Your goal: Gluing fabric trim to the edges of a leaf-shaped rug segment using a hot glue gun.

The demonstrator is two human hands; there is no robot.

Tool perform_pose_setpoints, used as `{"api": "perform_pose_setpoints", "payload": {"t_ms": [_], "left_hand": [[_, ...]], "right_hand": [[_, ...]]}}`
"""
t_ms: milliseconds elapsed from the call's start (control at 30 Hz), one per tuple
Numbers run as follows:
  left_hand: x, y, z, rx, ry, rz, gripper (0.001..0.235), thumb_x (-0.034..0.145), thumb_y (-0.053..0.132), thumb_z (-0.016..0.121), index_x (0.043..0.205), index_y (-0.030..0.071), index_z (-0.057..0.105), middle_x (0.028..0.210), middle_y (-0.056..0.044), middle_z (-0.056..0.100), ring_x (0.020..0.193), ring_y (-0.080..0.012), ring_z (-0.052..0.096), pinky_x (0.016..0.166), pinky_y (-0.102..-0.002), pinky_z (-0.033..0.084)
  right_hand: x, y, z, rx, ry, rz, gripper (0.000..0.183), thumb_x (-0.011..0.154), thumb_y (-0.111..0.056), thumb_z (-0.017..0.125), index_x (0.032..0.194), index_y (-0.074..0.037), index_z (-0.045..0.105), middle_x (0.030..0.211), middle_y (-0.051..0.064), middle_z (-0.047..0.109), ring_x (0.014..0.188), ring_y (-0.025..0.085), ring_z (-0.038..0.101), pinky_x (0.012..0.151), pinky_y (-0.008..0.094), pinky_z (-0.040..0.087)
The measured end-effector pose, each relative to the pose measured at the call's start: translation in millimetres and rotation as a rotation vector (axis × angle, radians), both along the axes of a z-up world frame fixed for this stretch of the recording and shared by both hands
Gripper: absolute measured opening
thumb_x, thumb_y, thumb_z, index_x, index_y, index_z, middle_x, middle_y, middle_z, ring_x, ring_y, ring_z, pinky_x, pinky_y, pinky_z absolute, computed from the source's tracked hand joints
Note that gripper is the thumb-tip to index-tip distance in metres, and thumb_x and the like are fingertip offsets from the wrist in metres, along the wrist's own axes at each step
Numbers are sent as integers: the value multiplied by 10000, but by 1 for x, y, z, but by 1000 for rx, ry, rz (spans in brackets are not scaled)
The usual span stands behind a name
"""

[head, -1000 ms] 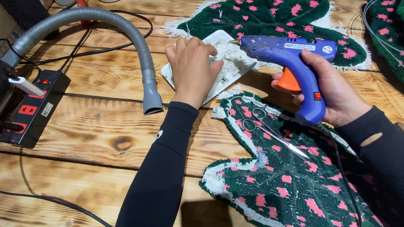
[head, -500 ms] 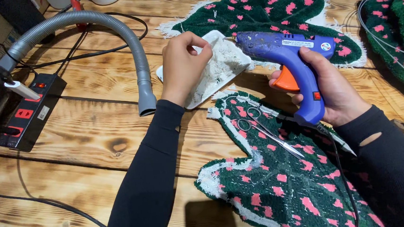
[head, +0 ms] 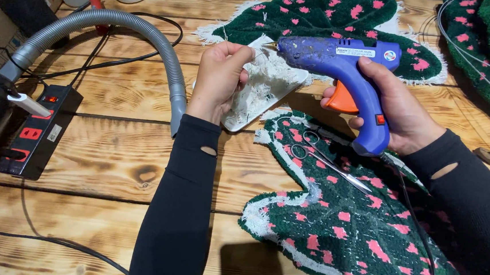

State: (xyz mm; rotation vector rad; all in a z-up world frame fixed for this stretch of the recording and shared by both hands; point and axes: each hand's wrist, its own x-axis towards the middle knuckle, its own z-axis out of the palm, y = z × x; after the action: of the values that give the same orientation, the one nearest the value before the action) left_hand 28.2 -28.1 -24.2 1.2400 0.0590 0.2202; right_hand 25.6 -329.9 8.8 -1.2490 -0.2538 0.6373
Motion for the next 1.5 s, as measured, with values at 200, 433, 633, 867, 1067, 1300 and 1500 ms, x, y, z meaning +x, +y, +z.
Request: {"api": "perform_pose_setpoints", "payload": {"t_ms": [200,433,633,867,1067,1300,1500], "left_hand": [[0,2,0,-51,-5,-32,96,886,85,726,874,43,640,685,19,619,472,-29,535,404,-215,404],[-7,-4,9,84,-52,26,126,879,95,725,879,58,604,646,16,621,464,-48,566,395,-216,387],[-9,-9,10,326,-234,64,182,905,44,708,857,33,533,667,-40,654,475,-73,571,424,-243,467],[-20,-18,24,453,-255,99,176,893,36,689,832,32,524,693,-22,687,499,-49,585,411,-246,485],[-19,-11,26,453,-244,165,164,878,39,708,827,19,553,696,-36,698,488,-66,603,416,-240,493],[-21,-1,24,685,-201,398,129,863,145,756,831,23,728,789,-51,778,547,-133,696,506,-305,545],[-8,3,-9,1092,-243,532,129,896,223,748,888,108,805,952,-113,756,961,-320,681,862,-464,513]], "right_hand": [[-2,4,1,-30,3,-26,534,1104,-489,418,1375,-54,567,1036,140,722,594,94,636,440,180,504],[-8,7,8,-102,-22,-65,532,1094,-497,412,1373,-71,567,1020,118,740,536,78,608,428,186,501],[-19,15,23,-255,-140,-129,525,1070,-480,404,1370,-81,566,995,121,750,490,104,604,412,217,505],[-28,22,32,-362,-223,-194,524,1060,-459,406,1239,-32,651,992,107,758,473,122,593,414,219,491],[-24,21,27,-348,-245,-212,523,1079,-438,391,1207,-10,664,1002,101,756,522,111,601,444,204,494],[-19,11,24,-331,-186,-220,521,1092,-450,364,1218,-29,645,993,102,748,530,102,602,441,203,506],[-21,0,27,-236,-99,-193,517,1095,-474,371,1270,-47,604,1000,107,736,526,110,601,434,210,510]]}}
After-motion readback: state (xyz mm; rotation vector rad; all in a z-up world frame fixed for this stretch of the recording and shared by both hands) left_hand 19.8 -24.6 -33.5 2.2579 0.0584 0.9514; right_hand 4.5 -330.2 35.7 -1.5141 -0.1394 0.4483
